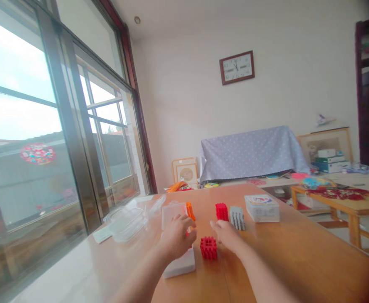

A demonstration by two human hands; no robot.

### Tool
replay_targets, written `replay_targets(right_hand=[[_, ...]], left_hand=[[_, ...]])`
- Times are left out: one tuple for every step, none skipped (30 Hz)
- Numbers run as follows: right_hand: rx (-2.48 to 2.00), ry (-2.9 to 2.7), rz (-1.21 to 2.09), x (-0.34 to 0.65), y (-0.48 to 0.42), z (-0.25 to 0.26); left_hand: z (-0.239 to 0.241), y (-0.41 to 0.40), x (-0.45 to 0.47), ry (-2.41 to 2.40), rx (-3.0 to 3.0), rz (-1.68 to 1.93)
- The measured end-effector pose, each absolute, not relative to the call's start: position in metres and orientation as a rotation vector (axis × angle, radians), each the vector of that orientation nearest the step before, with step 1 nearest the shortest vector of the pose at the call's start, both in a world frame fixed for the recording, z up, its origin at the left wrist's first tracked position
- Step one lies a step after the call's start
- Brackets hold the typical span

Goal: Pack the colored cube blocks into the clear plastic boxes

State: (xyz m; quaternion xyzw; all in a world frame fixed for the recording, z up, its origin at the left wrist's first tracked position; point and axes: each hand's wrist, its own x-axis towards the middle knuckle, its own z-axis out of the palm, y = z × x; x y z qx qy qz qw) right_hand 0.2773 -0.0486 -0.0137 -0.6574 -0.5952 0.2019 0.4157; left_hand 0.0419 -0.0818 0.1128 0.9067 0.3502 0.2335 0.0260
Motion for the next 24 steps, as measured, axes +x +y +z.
replay_targets(right_hand=[[-1.643, -1.495, 0.504, 0.277, -0.048, -0.013], [-1.639, -1.492, 0.498, 0.277, -0.048, -0.013], [-1.634, -1.491, 0.494, 0.276, -0.047, -0.012], [-1.628, -1.491, 0.496, 0.276, -0.047, -0.013], [-1.624, -1.491, 0.497, 0.276, -0.046, -0.013], [-1.620, -1.491, 0.501, 0.276, -0.046, -0.014], [-1.617, -1.492, 0.504, 0.276, -0.046, -0.015], [-1.616, -1.494, 0.505, 0.276, -0.045, -0.016], [-1.616, -1.497, 0.504, 0.276, -0.045, -0.017], [-1.617, -1.500, 0.500, 0.276, -0.045, -0.017], [-1.621, -1.503, 0.495, 0.277, -0.045, -0.017], [-1.628, -1.505, 0.488, 0.278, -0.045, -0.016], [-1.636, -1.506, 0.481, 0.279, -0.045, -0.015], [-1.645, -1.506, 0.475, 0.280, -0.045, -0.014], [-1.653, -1.505, 0.471, 0.281, -0.045, -0.012], [-1.661, -1.502, 0.469, 0.282, -0.045, -0.012], [-1.666, -1.496, 0.470, 0.283, -0.044, -0.011], [-1.671, -1.488, 0.474, 0.284, -0.044, -0.011], [-1.673, -1.479, 0.482, 0.284, -0.044, -0.012], [-1.673, -1.468, 0.492, 0.285, -0.043, -0.014], [-1.670, -1.461, 0.506, 0.285, -0.043, -0.016], [-1.664, -1.456, 0.520, 0.286, -0.043, -0.018], [-1.662, -1.450, 0.535, 0.286, -0.042, -0.020], [-1.659, -1.447, 0.549, 0.287, -0.042, -0.022]], left_hand=[[0.116, -0.084, 0.050, 1.026, 2.816, 0.677], [0.119, -0.085, 0.057, 0.980, 2.828, 0.618], [0.121, -0.086, 0.064, 0.946, 2.840, 0.548], [0.122, -0.087, 0.071, 0.926, 2.852, 0.473], [0.123, -0.088, 0.078, 0.915, 2.864, 0.396], [0.123, -0.088, 0.084, 0.910, 2.880, 0.329], [0.122, -0.088, 0.090, 0.905, 2.898, 0.276], [0.121, -0.088, 0.096, 0.902, 2.917, 0.234], [0.120, -0.088, 0.101, 0.904, 2.936, 0.196], [0.118, -0.088, 0.105, 0.912, 2.956, 0.162], [0.117, -0.088, 0.109, 0.930, 2.975, 0.133], [0.116, -0.088, 0.113, 0.953, 2.993, 0.104], [0.116, -0.088, 0.115, 0.978, 3.008, 0.077], [0.115, -0.088, 0.117, 1.004, 3.018, 0.053], [0.114, -0.087, 0.117, 1.026, 3.023, 0.030], [0.113, -0.085, 0.117, 1.043, 3.024, 0.005], [0.113, -0.084, 0.116, 1.054, 3.024, -0.026], [0.112, -0.082, 0.114, 1.060, 3.025, -0.055], [0.111, -0.080, 0.112, 1.064, 3.027, -0.078], [0.110, -0.078, 0.110, 1.063, 3.029, -0.098], [0.110, -0.077, 0.108, 1.061, 3.031, -0.113], [0.109, -0.075, 0.106, 1.060, 3.030, -0.125], [0.108, -0.074, 0.105, 1.061, 3.028, -0.138], [0.107, -0.073, 0.104, 1.062, 3.026, -0.152]])
